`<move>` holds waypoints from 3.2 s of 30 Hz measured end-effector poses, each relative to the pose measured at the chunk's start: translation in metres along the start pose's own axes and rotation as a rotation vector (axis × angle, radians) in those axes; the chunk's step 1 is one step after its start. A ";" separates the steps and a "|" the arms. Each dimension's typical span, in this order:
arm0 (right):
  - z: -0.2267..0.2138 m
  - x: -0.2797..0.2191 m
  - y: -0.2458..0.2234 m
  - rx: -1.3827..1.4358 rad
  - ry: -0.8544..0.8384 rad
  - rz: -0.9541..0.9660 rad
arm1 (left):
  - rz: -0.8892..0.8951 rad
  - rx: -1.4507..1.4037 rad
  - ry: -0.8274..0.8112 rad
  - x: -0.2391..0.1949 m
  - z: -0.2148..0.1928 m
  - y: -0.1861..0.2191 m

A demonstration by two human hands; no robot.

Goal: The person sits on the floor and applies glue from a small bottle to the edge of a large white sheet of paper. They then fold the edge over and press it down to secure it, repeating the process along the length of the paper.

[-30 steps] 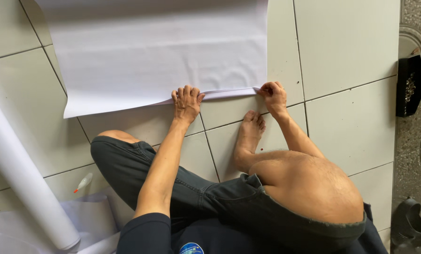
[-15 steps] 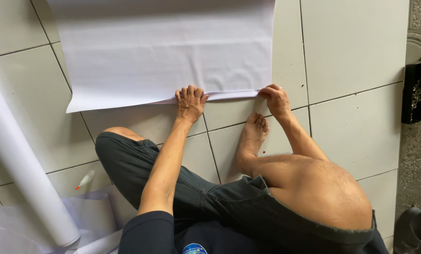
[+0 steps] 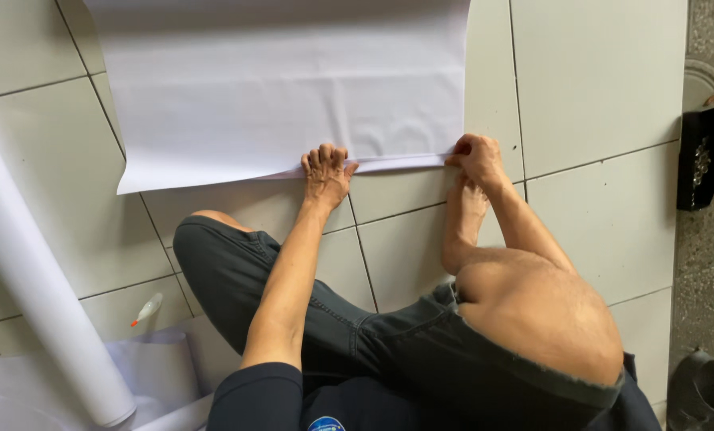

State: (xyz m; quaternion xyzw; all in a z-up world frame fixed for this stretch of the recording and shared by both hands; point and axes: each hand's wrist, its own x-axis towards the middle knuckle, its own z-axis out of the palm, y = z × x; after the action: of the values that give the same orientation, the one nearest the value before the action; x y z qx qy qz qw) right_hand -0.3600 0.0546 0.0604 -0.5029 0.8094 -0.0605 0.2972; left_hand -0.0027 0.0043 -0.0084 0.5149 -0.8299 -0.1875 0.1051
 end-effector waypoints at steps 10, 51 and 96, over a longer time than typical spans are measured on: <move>-0.012 0.017 -0.007 -0.050 -0.156 0.167 | -0.005 0.004 -0.026 -0.001 -0.004 0.003; 0.132 -0.044 -0.332 -0.603 -0.312 -1.545 | -0.788 -0.356 0.439 -0.112 -0.182 -0.303; -0.005 -0.007 -0.032 -0.622 -0.254 -1.410 | -0.948 -0.227 0.444 -0.112 -0.168 -0.311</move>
State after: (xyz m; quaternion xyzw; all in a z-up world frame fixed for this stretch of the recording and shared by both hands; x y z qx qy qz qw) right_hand -0.3356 0.0438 0.0801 -0.9618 0.2382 0.0528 0.1243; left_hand 0.3631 -0.0537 0.0155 0.8458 -0.4388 -0.1896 0.2368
